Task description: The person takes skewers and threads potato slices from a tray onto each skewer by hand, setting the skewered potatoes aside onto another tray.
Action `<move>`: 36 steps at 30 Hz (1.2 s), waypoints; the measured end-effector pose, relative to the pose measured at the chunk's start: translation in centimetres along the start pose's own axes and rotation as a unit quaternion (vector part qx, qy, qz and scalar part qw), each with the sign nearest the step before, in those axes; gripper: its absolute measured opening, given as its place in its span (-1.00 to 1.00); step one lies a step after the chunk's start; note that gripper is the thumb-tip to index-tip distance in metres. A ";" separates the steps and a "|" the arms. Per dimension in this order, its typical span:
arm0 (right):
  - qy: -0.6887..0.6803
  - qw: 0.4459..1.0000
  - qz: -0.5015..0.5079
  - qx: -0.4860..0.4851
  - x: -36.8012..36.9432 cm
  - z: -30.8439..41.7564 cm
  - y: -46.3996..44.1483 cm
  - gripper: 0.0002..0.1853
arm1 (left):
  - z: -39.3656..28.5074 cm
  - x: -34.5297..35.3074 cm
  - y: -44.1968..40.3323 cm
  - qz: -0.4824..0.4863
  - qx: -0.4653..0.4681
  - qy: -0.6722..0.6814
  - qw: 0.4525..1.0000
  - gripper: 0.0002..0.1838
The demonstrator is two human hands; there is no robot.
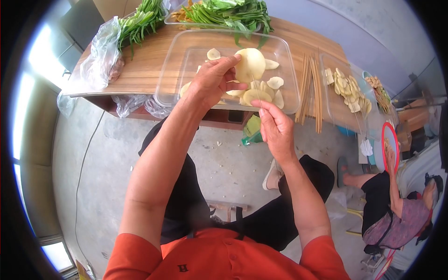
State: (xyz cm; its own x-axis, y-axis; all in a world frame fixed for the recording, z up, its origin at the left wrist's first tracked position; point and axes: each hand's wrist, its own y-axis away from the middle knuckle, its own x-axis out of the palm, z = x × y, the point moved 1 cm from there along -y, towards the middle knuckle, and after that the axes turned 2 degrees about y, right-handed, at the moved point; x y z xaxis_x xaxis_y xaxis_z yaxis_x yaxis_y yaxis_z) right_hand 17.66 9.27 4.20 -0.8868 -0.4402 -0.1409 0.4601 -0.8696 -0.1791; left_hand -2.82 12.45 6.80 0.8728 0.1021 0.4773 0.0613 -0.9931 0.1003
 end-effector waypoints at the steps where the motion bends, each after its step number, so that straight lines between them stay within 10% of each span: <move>1: 0.000 1.000 -0.005 -0.003 0.0 0.0 0.0 -0.75 | -0.2 0.2 0.1 0.000 -0.006 0.012 1.000 -0.64; 36: 0.008 0.998 -0.043 -0.038 -0.1 -0.9 0.1 -0.77 | 0.7 0.5 0.2 0.026 -0.071 0.168 0.983 -0.72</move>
State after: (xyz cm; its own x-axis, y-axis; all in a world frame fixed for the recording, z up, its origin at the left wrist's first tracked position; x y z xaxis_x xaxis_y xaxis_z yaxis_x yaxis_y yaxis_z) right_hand 17.86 9.45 3.32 -0.9225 -0.3608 -0.1373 0.3851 -0.8844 -0.2638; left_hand -2.08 12.29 6.46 0.6629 0.0881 0.7435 -0.0678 -0.9819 0.1768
